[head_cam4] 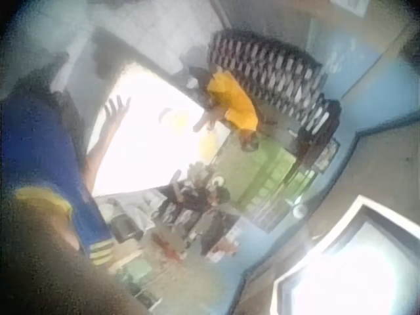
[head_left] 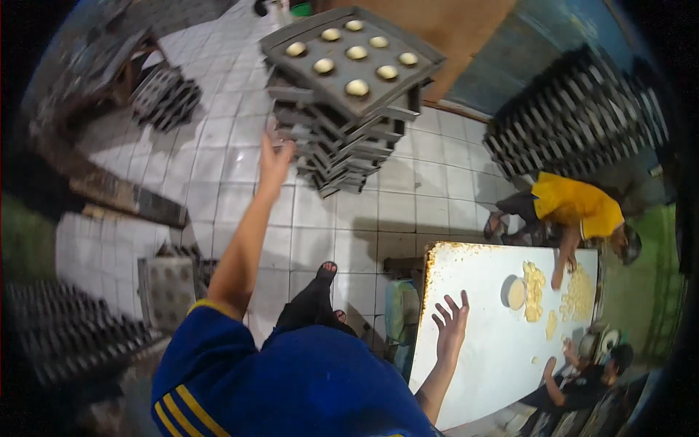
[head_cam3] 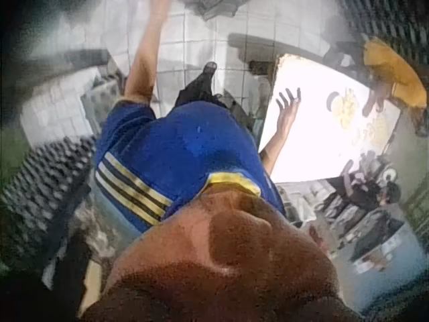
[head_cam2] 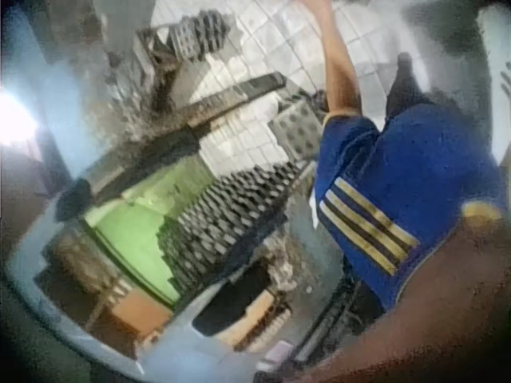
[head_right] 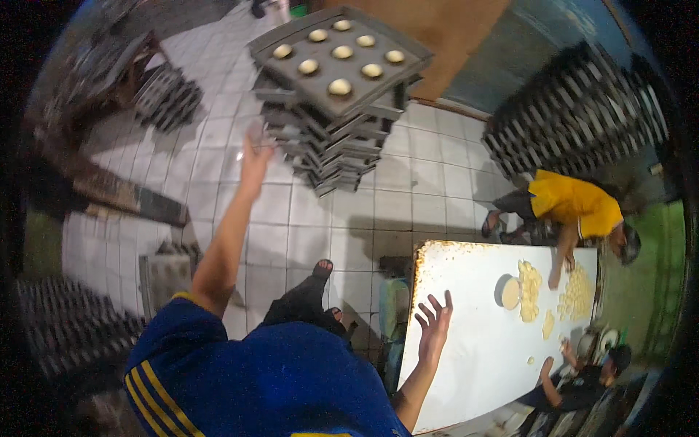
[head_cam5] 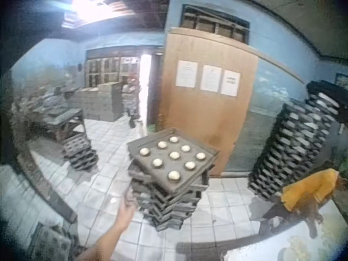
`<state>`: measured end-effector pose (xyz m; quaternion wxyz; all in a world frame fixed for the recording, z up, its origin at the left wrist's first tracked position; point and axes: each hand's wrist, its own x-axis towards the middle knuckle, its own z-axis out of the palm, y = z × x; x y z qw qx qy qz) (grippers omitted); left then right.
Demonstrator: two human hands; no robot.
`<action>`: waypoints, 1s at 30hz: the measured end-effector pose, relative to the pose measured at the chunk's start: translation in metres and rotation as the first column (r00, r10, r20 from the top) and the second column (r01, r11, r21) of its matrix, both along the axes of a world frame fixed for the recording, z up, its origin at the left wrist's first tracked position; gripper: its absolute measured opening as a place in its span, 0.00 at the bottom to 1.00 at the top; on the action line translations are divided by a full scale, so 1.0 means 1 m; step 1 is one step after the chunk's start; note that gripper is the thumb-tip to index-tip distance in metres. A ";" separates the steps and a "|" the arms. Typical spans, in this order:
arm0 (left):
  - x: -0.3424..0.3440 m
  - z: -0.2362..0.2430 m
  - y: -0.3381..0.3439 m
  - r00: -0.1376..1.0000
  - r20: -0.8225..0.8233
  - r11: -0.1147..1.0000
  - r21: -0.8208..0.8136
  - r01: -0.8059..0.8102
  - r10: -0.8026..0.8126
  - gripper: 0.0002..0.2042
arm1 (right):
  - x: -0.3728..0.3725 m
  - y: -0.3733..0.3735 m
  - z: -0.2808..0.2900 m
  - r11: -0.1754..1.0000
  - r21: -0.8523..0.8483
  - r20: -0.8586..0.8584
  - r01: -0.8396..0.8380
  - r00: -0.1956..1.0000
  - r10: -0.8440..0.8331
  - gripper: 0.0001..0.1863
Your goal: The person places dough balls onto baking trays, stacks the trays, and rolls portions of dough into balls on the table by hand.
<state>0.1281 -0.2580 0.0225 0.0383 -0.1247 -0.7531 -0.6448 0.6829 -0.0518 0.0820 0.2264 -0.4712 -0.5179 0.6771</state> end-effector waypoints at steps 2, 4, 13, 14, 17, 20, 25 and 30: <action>0.088 -0.087 -0.088 0.907 0.409 0.995 0.036 0.097 -0.103 0.37 | 0.003 0.004 -0.039 0.987 -0.113 -0.039 -0.117 0.993 0.113 0.40; 0.189 -0.115 -0.154 0.684 0.725 0.996 0.019 0.091 -0.076 0.28 | 0.018 0.002 -0.088 0.962 -0.217 0.011 -0.167 0.985 0.174 0.37; 0.510 -0.244 -0.657 0.026 0.718 0.673 -0.639 -0.371 0.696 0.24 | -0.010 -0.135 -0.208 0.551 -0.283 0.455 -0.785 0.396 0.798 0.32; 0.510 -0.266 -0.691 0.097 0.641 0.624 -0.683 -0.380 0.761 0.24 | -0.005 -0.150 -0.213 0.544 -0.258 0.452 -0.798 0.398 0.798 0.31; 0.505 -0.311 -0.761 -0.045 0.705 0.562 -0.601 -0.568 0.708 0.24 | -0.005 -0.209 -0.210 0.424 -0.312 0.480 -0.850 0.244 0.843 0.32; 0.479 -0.353 -0.817 -0.022 0.798 0.584 -0.459 -0.670 0.602 0.27 | 0.000 -0.264 -0.207 0.402 -0.411 0.506 -0.818 0.162 0.847 0.32; 0.419 -0.470 -0.855 -0.149 0.896 0.516 -0.370 -0.772 0.419 0.31 | 0.023 -0.340 -0.186 0.405 -0.528 0.686 -0.746 -0.093 0.721 0.32; 0.368 -0.556 -0.832 0.013 0.979 0.447 -0.081 -0.891 0.203 0.32 | 0.040 -0.386 -0.164 0.468 -0.422 0.776 -0.776 -0.043 0.629 0.29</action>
